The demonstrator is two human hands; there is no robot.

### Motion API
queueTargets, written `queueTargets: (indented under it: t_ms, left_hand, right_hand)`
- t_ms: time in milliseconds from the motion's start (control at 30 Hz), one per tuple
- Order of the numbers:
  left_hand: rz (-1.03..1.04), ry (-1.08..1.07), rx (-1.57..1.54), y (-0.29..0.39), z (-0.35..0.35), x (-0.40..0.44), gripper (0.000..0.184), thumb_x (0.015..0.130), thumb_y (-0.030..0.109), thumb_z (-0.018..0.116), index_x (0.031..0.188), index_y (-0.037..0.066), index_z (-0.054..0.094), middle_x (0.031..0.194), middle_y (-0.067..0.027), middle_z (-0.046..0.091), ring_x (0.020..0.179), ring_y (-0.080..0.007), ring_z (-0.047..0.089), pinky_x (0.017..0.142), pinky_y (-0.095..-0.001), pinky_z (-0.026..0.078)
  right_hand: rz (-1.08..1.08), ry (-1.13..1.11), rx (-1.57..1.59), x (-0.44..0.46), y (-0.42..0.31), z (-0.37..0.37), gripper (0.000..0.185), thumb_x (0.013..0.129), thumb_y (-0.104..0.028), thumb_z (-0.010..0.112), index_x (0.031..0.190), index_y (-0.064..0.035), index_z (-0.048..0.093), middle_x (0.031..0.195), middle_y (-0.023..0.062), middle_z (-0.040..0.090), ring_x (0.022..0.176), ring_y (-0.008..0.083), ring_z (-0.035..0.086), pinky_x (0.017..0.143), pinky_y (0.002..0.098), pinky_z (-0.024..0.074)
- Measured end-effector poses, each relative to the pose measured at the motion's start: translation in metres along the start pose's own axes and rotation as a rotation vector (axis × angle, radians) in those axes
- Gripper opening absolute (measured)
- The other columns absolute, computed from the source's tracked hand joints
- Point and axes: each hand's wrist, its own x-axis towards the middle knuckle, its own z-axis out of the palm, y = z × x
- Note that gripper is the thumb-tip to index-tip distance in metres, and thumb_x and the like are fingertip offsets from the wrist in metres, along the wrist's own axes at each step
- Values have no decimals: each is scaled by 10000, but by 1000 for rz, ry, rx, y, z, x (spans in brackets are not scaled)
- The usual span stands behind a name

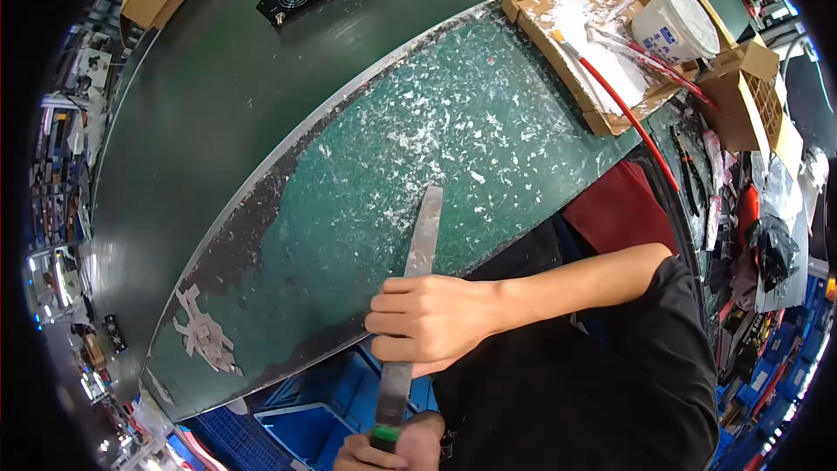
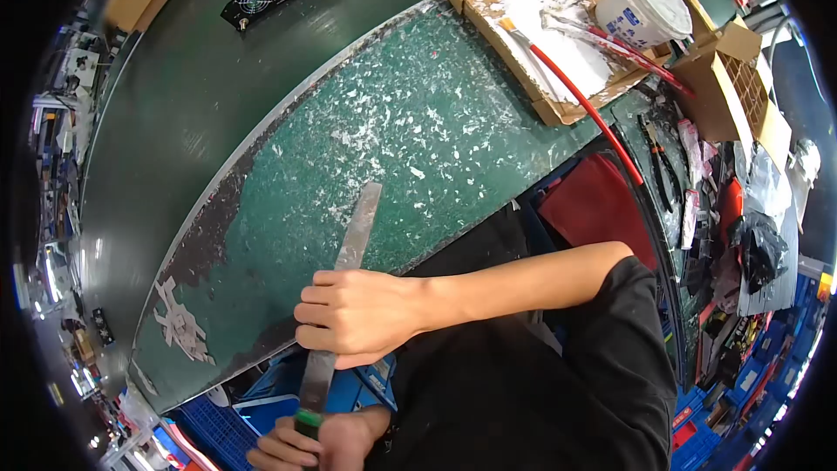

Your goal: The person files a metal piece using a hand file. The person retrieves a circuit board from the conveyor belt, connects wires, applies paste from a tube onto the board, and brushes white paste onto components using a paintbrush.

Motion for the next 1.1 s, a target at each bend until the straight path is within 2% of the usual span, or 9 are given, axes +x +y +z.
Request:
queueTargets:
  t_ms: [200,367,633,700,767,867,900,967,1100]
  left_hand:
    - [-52,-148,-286,-10,-1,-3,547,955,616,492,800,100,398,556,40,314,416,-85,305,407,-233,287]
    - [-218,-181,14,-41,-15,-10,631,919,715,394,804,95,394,546,6,315,429,-130,282,470,-300,263]
    - [-72,-97,-184,-15,-7,-9,585,934,650,487,740,104,400,501,45,366,387,-76,345,407,-239,271]
    - [-156,-16,-105,-38,-20,-23,399,906,451,512,743,109,387,548,9,308,447,-118,288,505,-283,269]
    - [-305,-27,-64,-57,-19,-22,499,873,580,504,759,110,382,576,18,345,484,-119,331,526,-296,272]
    - [-136,-71,-189,-40,-12,-17,480,874,570,501,772,114,393,570,14,344,483,-121,312,548,-297,276]
    - [-13,-34,-119,-31,0,-9,573,944,629,480,736,100,403,495,49,356,375,-77,327,401,-241,258]
    - [-31,-107,-190,-12,-9,-7,572,948,625,477,758,89,412,510,47,357,388,-82,320,407,-255,243]
    - [-256,-33,-204,-53,-22,-27,452,890,551,476,789,117,397,575,15,351,495,-126,313,564,-301,280]
  right_hand:
    - [40,14,47,7,13,13,319,788,-300,670,636,-93,482,597,44,487,558,252,540,498,385,395]
    - [114,73,-76,16,62,-7,338,771,-295,682,544,-90,539,465,102,525,406,336,537,403,450,415]
    - [83,140,34,7,23,25,154,626,-310,715,654,-173,651,530,41,587,475,275,595,445,416,447]
    - [150,45,-65,12,55,3,160,638,-308,714,644,-161,649,512,49,578,460,284,590,422,418,436]
    - [154,69,-59,18,83,-7,164,607,-304,729,661,-157,683,519,61,589,471,301,598,429,423,447]
    - [180,75,64,22,49,0,153,621,-304,719,662,-175,647,551,27,578,504,266,592,471,405,433]
    - [173,77,127,19,32,11,172,636,-311,711,644,-183,596,580,-4,570,532,239,588,489,391,416]
    - [164,41,75,10,16,24,159,653,-305,713,659,-191,602,605,-5,584,561,219,603,504,392,431]
    - [194,-29,-97,10,66,-8,142,645,-257,701,653,-157,601,574,11,574,512,255,585,492,414,448]
